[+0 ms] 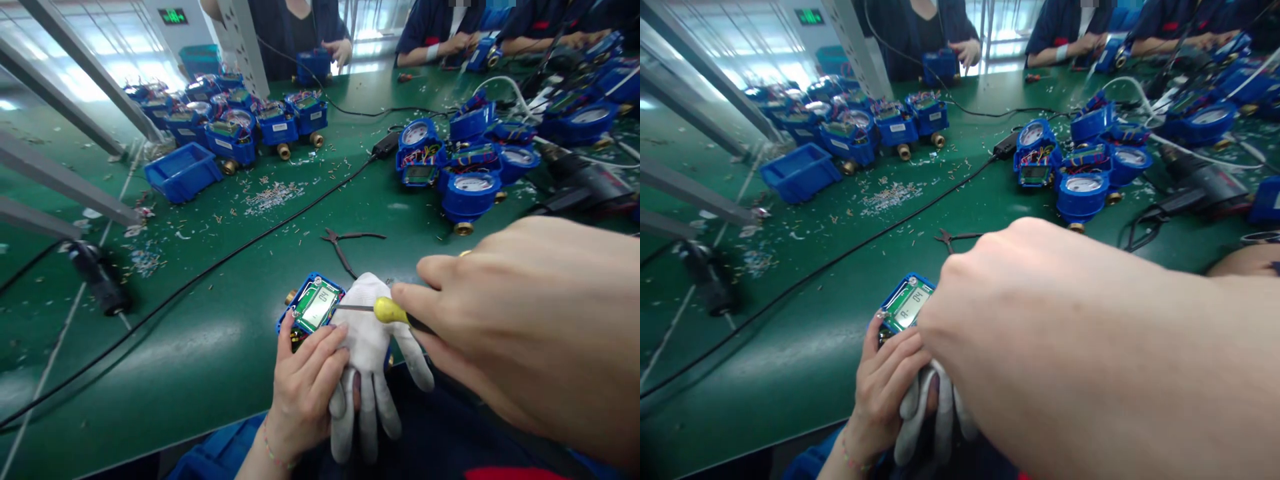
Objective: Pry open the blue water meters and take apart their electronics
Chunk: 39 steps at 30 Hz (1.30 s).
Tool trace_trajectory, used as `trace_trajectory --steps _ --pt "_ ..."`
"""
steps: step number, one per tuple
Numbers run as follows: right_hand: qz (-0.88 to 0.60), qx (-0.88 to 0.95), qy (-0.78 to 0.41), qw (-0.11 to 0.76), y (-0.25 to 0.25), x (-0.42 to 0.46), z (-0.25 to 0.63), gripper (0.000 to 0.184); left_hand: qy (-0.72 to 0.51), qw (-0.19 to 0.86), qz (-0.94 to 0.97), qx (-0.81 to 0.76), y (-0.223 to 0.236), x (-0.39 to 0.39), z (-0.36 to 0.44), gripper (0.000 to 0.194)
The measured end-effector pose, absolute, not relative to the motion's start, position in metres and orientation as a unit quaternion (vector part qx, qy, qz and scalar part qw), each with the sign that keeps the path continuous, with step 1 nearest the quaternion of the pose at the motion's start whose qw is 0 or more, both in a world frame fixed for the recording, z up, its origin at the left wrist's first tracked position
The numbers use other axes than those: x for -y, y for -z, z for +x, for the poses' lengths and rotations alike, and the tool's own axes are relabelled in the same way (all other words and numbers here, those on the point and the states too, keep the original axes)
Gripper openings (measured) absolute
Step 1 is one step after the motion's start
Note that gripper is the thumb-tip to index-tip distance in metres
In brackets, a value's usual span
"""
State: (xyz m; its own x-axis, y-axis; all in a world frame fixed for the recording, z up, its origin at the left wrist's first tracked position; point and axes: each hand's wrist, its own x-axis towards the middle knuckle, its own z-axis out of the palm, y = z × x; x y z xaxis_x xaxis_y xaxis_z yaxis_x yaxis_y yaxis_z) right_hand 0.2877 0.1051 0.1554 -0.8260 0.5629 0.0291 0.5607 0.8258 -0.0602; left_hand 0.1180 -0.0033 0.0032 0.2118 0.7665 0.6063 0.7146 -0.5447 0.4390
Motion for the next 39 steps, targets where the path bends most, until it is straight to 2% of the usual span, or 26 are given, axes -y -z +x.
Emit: trace_trajectory --steps 3,9,12,15,16,18,21,25,29,34,39 --pt "-0.24 0.968 -0.03 -0.062 -0.151 -0.107 0.282 0.033 -0.409 0.03 0.775 -0.481 -0.004 0.003 0.118 0.017" --pt "-0.239 0.966 -0.009 -0.1 -0.145 -0.106 0.27 0.03 -0.397 0.031 0.777 -0.487 -0.006 0.002 0.12 0.009" --pt "-0.244 0.963 -0.014 -0.111 -0.145 -0.104 0.273 0.031 -0.397 0.048 0.773 -0.492 -0.009 0.005 0.119 0.025" --pt "-0.268 0.954 -0.016 -0.134 -0.14 -0.1 0.283 0.017 -0.399 0.107 0.771 -0.484 -0.016 0.005 0.11 0.043" --pt "-0.28 0.951 -0.013 -0.129 -0.136 -0.098 0.287 0.01 -0.4 0.133 0.77 -0.479 -0.019 0.003 0.105 0.045" --pt "-0.297 0.949 -0.012 -0.1 -0.129 -0.092 0.295 0.01 -0.422 0.139 0.754 -0.483 -0.025 -0.005 0.095 0.042" --pt "-0.304 0.951 -0.007 -0.057 -0.119 -0.085 0.304 0.014 -0.422 0.061 0.731 -0.533 -0.03 -0.025 0.089 0.028" --pt "-0.311 0.95 -0.013 -0.025 -0.106 -0.08 0.317 0.012 -0.283 0.093 0.739 -0.605 -0.023 -0.043 0.097 0.052" --pt "-0.313 0.947 -0.059 0.03 -0.077 -0.075 0.336 0.017 -0.324 0.104 0.718 -0.608 -0.014 -0.042 0.098 0.039" --pt "-0.302 0.94 -0.066 0.143 -0.032 -0.065 0.35 0.023 -0.344 0.099 0.715 -0.6 -0.017 -0.035 0.095 0.041" --pt "-0.304 0.926 -0.051 0.216 -0.013 -0.065 0.354 0.024 -0.333 0.032 0.689 -0.643 -0.025 -0.032 0.111 0.036"
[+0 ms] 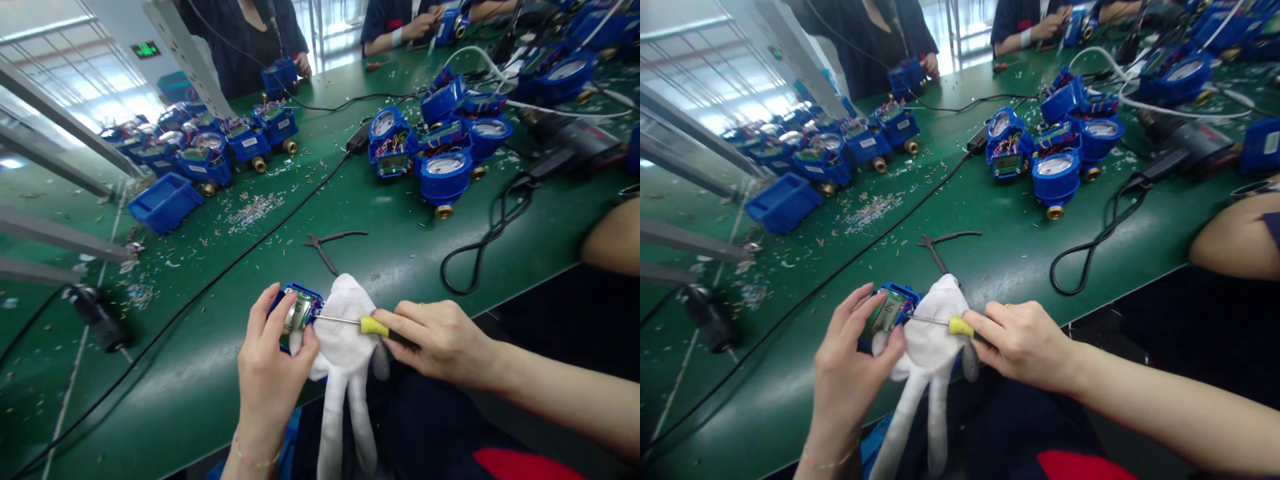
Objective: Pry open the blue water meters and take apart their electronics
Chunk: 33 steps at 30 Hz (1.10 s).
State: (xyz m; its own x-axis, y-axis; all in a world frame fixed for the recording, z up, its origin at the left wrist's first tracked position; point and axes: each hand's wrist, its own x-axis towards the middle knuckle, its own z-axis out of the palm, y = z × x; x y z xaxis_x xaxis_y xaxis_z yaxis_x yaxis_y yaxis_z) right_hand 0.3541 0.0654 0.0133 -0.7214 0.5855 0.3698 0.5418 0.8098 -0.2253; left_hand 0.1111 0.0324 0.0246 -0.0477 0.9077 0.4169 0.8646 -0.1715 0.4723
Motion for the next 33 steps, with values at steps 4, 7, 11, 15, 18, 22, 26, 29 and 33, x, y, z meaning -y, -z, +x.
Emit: trace_trajectory --steps 4,7,11,15,18,22,26,29,33 --pt "-0.297 0.924 -0.027 0.239 -0.01 -0.069 0.352 0.024 -0.278 0.009 0.673 -0.685 -0.026 -0.032 0.12 0.046" --pt "-0.307 0.925 -0.034 0.222 -0.016 -0.066 0.347 0.023 -0.301 0.011 0.655 -0.693 -0.022 -0.032 0.119 0.048" --pt "-0.343 0.926 -0.063 0.144 -0.043 -0.062 0.351 0.02 -0.367 0.013 0.62 -0.693 -0.013 -0.025 0.118 0.052" --pt "-0.385 0.886 -0.189 0.176 -0.061 -0.072 0.371 0.018 -0.41 0.029 0.597 -0.689 -0.006 -0.017 0.116 0.06" --pt "-0.472 0.763 -0.39 0.208 -0.047 -0.085 0.364 0.021 -0.44 0.058 0.593 -0.672 -0.002 -0.015 0.114 0.061" --pt "-0.501 0.633 -0.558 0.192 -0.013 -0.09 0.314 0.066 -0.447 0.064 0.612 -0.649 -0.002 -0.017 0.112 0.055" --pt "-0.51 0.646 -0.543 0.168 -0.004 -0.094 0.278 0.061 -0.432 0.05 0.665 -0.607 -0.007 -0.018 0.108 0.044" --pt "-0.48 0.674 -0.543 0.145 -0.006 -0.102 0.273 0.059 -0.433 0.048 0.698 -0.569 -0.009 -0.018 0.103 0.041" --pt "-0.441 0.654 -0.585 0.188 0.001 -0.108 0.27 0.053 -0.507 0.15 0.639 -0.56 -0.004 -0.025 0.094 0.041"
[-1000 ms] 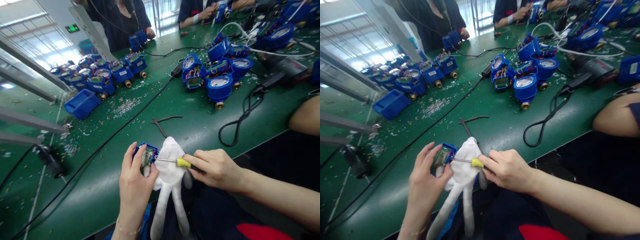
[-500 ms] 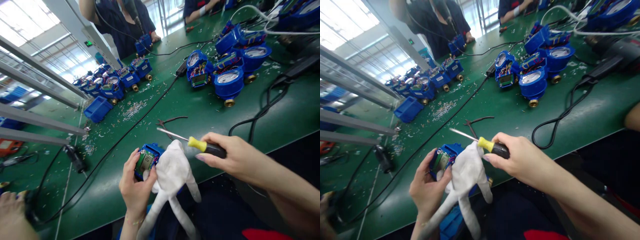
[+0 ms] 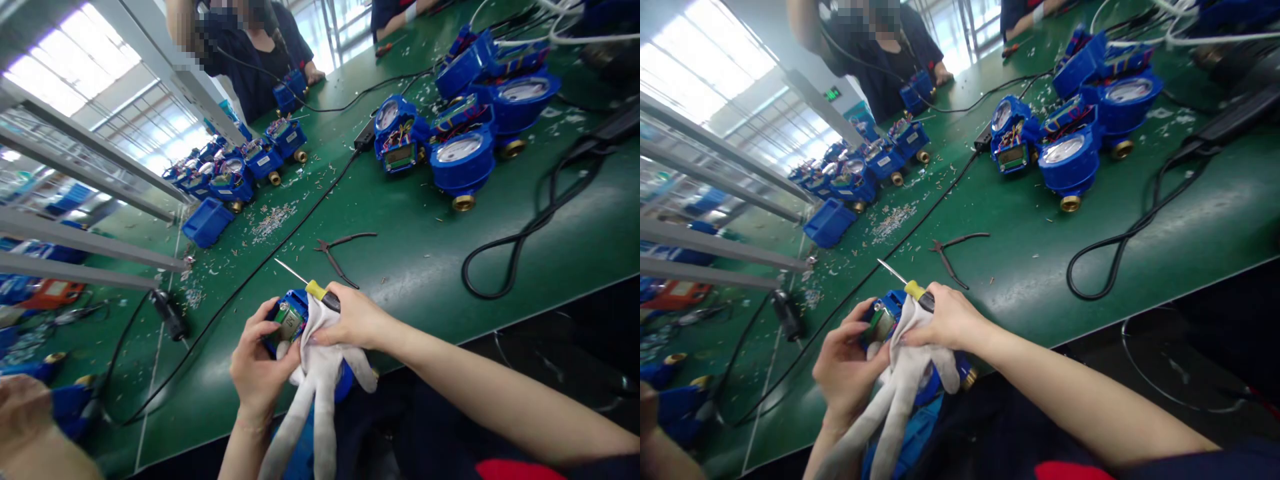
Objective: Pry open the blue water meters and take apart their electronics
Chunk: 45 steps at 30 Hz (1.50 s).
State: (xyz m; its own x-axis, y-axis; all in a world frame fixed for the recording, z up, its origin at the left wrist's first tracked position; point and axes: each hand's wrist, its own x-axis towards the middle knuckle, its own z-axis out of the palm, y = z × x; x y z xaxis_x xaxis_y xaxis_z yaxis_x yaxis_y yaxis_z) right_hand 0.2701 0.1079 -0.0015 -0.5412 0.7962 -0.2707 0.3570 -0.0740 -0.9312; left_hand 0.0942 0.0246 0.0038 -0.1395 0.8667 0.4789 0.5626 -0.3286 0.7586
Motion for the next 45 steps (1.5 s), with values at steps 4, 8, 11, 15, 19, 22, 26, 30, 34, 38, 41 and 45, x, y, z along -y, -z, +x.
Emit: trace_trajectory --steps 4,8,11,15,19,22,26,30,34,38,41,45 --pt "-0.36 0.538 -0.715 0.264 0.012 -0.099 0.265 0.045 -0.535 0.242 0.615 -0.526 -0.002 -0.04 0.078 0.044" --pt "-0.316 0.379 -0.815 0.305 0.013 -0.095 0.282 0.047 -0.442 0.34 0.664 -0.497 -0.02 -0.058 0.05 0.051" --pt "-0.406 0.324 -0.775 0.36 0.013 -0.111 0.311 0.046 -0.293 0.35 0.721 -0.522 -0.043 -0.07 0.029 0.049" --pt "-0.492 0.379 -0.659 0.425 0.018 -0.136 0.334 0.04 -0.214 0.36 0.742 -0.523 -0.059 -0.08 0.021 0.035" --pt "-0.422 0.457 -0.696 0.358 0.023 -0.137 0.312 0.047 -0.266 0.411 0.678 -0.548 -0.051 -0.082 0.038 0.058" --pt "-0.385 0.549 -0.668 0.322 0.028 -0.135 0.285 0.051 -0.263 0.398 0.535 -0.697 -0.045 -0.082 0.059 0.077" --pt "-0.352 0.635 -0.623 0.292 0.03 -0.136 0.263 0.052 -0.203 0.39 0.455 -0.774 -0.044 -0.081 0.08 0.082" --pt "-0.374 0.647 -0.596 0.295 0.026 -0.128 0.259 0.046 -0.315 0.324 0.481 -0.751 -0.039 -0.071 0.09 0.069" --pt "-0.394 0.634 -0.576 0.334 0.027 -0.109 0.263 0.043 -0.401 0.263 0.555 -0.68 -0.03 -0.057 0.092 0.066" --pt "-0.404 0.588 -0.615 0.336 0.038 -0.09 0.264 0.039 -0.293 0.165 0.762 -0.553 -0.035 -0.051 0.081 0.063" --pt "-0.415 0.557 -0.652 0.304 0.046 -0.089 0.274 0.037 -0.169 0.174 0.834 -0.495 -0.05 -0.052 0.067 0.062" --pt "-0.509 0.621 -0.529 0.274 0.037 -0.116 0.306 0.038 -0.135 0.214 0.84 -0.481 -0.066 -0.053 0.052 0.053"
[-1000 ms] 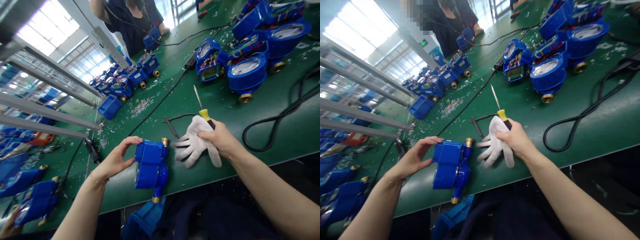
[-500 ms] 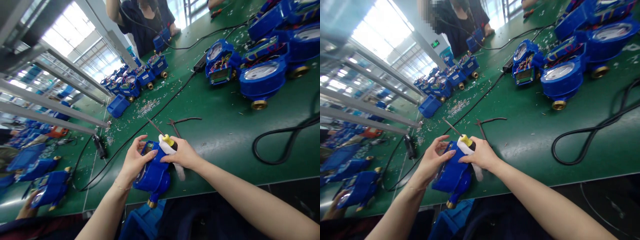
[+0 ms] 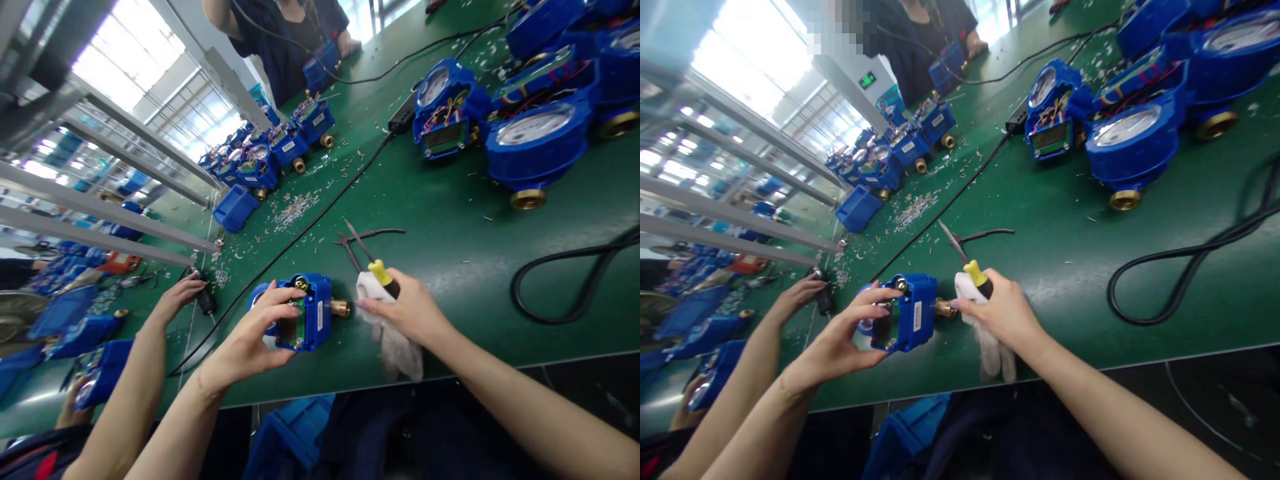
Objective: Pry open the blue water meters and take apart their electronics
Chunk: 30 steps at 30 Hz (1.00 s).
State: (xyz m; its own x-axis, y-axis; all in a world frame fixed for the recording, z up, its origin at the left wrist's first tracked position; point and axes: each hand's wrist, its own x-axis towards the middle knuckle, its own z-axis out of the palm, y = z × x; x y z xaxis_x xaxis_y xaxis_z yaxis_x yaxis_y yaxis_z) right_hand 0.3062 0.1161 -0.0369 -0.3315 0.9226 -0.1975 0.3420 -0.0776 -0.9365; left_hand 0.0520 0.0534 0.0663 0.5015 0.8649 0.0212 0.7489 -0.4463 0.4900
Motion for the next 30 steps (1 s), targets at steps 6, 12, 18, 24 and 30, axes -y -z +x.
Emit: trace_trajectory --steps 6,12,18,24,30 --pt "-0.547 0.744 -0.297 0.243 0.008 -0.153 0.32 0.049 -0.135 0.227 0.852 -0.452 -0.069 -0.051 0.047 0.04" --pt "-0.402 0.656 -0.601 0.218 0.014 -0.141 0.252 0.041 -0.023 0.214 0.883 -0.416 -0.071 -0.044 0.047 0.029" --pt "-0.377 0.604 -0.665 0.223 0.015 -0.125 0.23 0.032 -0.024 0.194 0.898 -0.393 -0.073 -0.026 0.034 0.032" --pt "-0.387 0.606 -0.659 0.22 0.003 -0.108 0.235 0.037 -0.12 0.14 0.77 -0.611 -0.06 0.011 0.041 0.087" --pt "-0.385 0.646 -0.619 0.226 -0.002 -0.094 0.232 0.041 -0.137 0.002 0.669 -0.73 -0.036 0.032 0.086 0.065"
